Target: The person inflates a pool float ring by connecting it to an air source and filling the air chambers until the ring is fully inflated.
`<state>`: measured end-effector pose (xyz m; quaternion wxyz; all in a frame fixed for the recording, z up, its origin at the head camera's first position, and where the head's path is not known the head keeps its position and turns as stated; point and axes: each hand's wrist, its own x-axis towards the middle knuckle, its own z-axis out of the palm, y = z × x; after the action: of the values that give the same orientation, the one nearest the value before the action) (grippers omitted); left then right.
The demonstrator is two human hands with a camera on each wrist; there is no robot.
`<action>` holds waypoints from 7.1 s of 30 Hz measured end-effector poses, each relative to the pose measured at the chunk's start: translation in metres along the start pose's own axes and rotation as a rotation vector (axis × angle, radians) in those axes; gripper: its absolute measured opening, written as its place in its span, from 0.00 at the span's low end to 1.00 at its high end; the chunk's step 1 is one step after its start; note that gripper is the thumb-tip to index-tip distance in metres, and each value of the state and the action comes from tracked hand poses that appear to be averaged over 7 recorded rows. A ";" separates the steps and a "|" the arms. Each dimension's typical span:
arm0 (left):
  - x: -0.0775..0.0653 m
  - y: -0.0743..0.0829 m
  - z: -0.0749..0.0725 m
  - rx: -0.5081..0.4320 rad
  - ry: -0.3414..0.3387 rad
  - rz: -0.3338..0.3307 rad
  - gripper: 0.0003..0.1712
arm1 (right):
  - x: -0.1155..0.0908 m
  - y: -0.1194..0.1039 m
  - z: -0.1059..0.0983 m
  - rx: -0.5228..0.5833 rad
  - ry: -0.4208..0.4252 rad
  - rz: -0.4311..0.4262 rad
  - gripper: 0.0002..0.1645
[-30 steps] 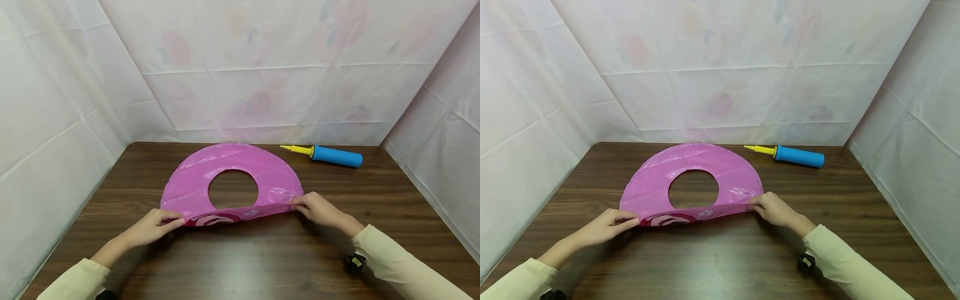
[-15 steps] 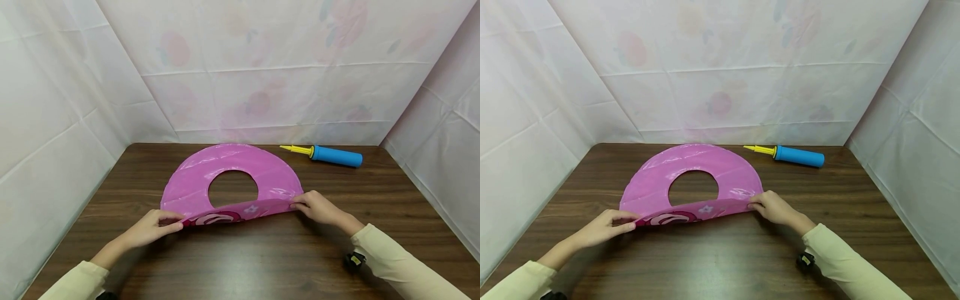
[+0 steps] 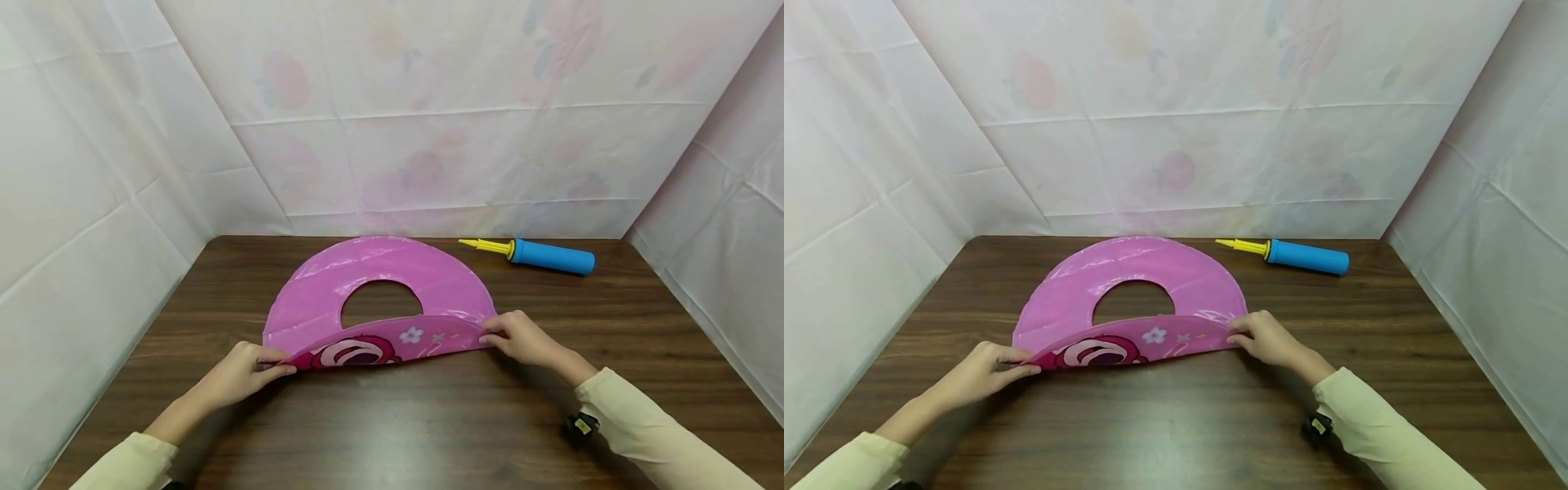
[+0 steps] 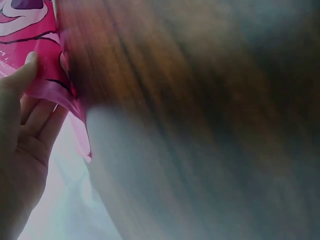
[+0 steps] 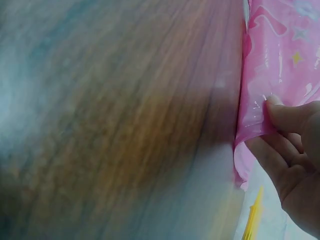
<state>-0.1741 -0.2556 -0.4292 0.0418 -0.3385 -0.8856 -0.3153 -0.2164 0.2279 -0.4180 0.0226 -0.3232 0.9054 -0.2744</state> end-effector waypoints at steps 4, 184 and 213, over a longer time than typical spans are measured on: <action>0.002 -0.002 -0.001 -0.028 -0.008 -0.053 0.05 | -0.004 0.007 -0.001 0.055 0.001 0.013 0.05; 0.059 -0.087 0.044 -0.393 0.455 -0.466 0.04 | 0.040 0.099 0.052 0.494 0.512 0.171 0.07; 0.055 -0.085 0.063 -0.225 0.281 -0.760 0.18 | 0.044 0.107 0.077 0.356 0.356 0.381 0.14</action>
<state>-0.2605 -0.2363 -0.5087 0.0057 0.0559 -0.8933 -0.4460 -0.2958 0.2327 -0.5320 -0.0291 -0.0855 0.8771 -0.4717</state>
